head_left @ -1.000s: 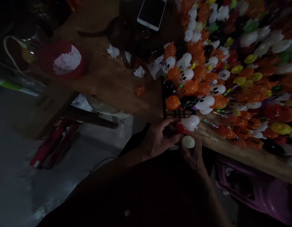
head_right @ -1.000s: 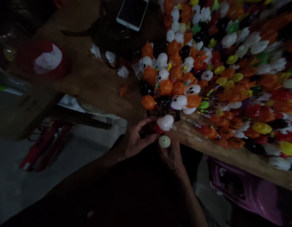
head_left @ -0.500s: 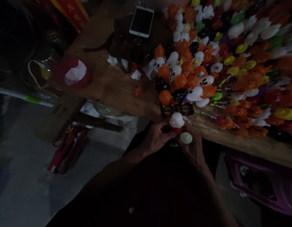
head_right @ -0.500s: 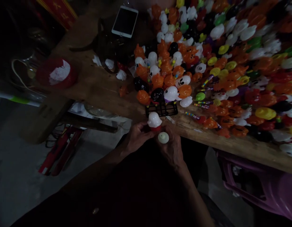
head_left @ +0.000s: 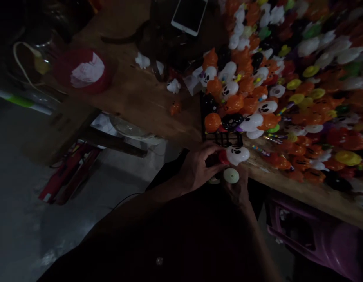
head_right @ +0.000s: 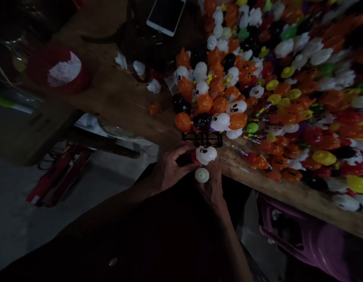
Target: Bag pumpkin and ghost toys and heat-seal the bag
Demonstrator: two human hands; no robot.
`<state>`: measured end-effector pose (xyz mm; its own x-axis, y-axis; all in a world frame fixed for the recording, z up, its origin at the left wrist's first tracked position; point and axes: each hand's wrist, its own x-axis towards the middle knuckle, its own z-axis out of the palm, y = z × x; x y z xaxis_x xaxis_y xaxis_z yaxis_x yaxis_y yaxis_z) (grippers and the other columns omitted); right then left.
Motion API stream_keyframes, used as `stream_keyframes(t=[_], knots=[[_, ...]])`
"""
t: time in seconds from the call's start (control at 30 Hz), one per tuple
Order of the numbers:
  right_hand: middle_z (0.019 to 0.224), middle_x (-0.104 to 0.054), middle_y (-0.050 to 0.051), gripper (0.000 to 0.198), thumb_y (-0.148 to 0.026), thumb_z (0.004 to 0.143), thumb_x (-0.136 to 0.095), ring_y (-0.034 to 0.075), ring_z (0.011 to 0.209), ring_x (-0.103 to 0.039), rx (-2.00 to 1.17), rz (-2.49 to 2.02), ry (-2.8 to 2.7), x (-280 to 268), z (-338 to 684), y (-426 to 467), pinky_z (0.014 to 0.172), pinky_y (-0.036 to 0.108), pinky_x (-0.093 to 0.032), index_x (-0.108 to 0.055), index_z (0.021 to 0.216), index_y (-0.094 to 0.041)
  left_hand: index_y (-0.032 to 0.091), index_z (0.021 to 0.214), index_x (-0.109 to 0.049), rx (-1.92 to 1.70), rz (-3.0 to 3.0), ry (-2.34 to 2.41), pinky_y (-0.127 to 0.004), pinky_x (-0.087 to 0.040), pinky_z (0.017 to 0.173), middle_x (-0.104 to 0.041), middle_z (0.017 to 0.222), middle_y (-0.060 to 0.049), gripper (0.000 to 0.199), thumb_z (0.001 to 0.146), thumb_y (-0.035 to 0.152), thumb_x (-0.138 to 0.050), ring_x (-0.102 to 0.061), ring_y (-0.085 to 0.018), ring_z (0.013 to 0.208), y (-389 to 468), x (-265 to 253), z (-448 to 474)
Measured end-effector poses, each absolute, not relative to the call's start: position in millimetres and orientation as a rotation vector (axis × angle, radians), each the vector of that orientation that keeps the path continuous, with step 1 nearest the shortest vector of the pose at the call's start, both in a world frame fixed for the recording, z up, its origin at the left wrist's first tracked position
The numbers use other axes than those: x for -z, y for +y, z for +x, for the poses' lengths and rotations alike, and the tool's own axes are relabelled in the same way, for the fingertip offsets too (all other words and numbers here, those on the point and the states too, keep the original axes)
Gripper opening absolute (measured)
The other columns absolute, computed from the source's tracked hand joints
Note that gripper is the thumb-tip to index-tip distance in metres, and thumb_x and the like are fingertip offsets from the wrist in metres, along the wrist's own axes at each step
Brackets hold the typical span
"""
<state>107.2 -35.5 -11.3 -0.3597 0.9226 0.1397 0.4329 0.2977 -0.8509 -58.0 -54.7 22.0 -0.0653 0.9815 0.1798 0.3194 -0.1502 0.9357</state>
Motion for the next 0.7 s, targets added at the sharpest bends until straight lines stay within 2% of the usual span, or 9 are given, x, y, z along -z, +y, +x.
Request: stream_keyframes(t=[0.2, 0.3, 0.47, 0.6, 0.7], knots=[[0.069, -0.056, 0.009, 0.026, -0.047, 0.082, -0.057, 0.027, 0.072, -0.058, -0.782, -1.261, -1.979, 20.6, 101.2, -31.0, 0.067, 0.041, -0.051, -0.055, 0.072, -0.024, 0.019, 0.108, -0.068, -1.317, 1.453, 1.408, -0.027, -0.058, 0.092, -0.072, 0.114, -0.006, 0.025, 0.085, 0.016, -0.077, -0.069, -0.018, 0.108, -54.3, -29.5, -60.4], [0.071, -0.057, 0.009, 0.027, -0.048, 0.085, -0.057, 0.027, 0.071, -0.057, -0.741, -1.267, -1.975, 19.6, 96.2, -29.8, 0.068, 0.043, -0.05, -0.058, 0.076, -0.022, 0.019, 0.113, -0.067, -1.301, 1.326, 1.388, -0.027, -0.058, 0.091, -0.072, 0.114, -0.006, 0.03, 0.084, 0.018, -0.078, -0.07, -0.017, 0.1, -56.9, -29.1, -66.3], [0.068, -0.058, 0.008, 0.031, -0.048, 0.086, -0.06, 0.023, 0.066, -0.052, -0.555, -1.324, -2.128, 18.5, 101.3, -14.5, 0.065, 0.04, -0.047, -0.057, 0.069, -0.022, 0.02, 0.122, -0.066, -1.283, 1.17, 1.509, -0.02, -0.056, 0.073, -0.074, 0.11, -0.004, 0.034, 0.088, 0.015, -0.069, -0.067, -0.01, 0.081, -69.9, -11.0, -94.9], [0.057, -0.048, 0.004, 0.037, -0.049, 0.087, -0.057, 0.019, 0.057, -0.044, -0.586, -1.317, -2.213, 24.9, 111.6, -3.6, 0.058, 0.036, -0.042, -0.05, 0.061, -0.024, 0.021, 0.119, -0.07, -1.21, 1.314, 1.684, -0.018, -0.05, 0.06, -0.076, 0.099, -0.001, 0.027, 0.093, 0.017, -0.064, -0.06, -0.008, 0.065, -76.6, 4.6, -106.5], [0.059, -0.048, 0.005, 0.035, -0.052, 0.084, -0.06, 0.021, 0.061, -0.046, -0.631, -1.354, -2.19, 30.1, 111.4, 0.7, 0.06, 0.038, -0.044, -0.051, 0.065, -0.024, 0.02, 0.12, -0.072, -1.168, 1.617, 1.774, -0.023, -0.054, 0.071, -0.076, 0.105, -0.003, 0.027, 0.094, 0.018, -0.064, -0.069, -0.013, 0.082, -70.1, 6.9, -100.3]])
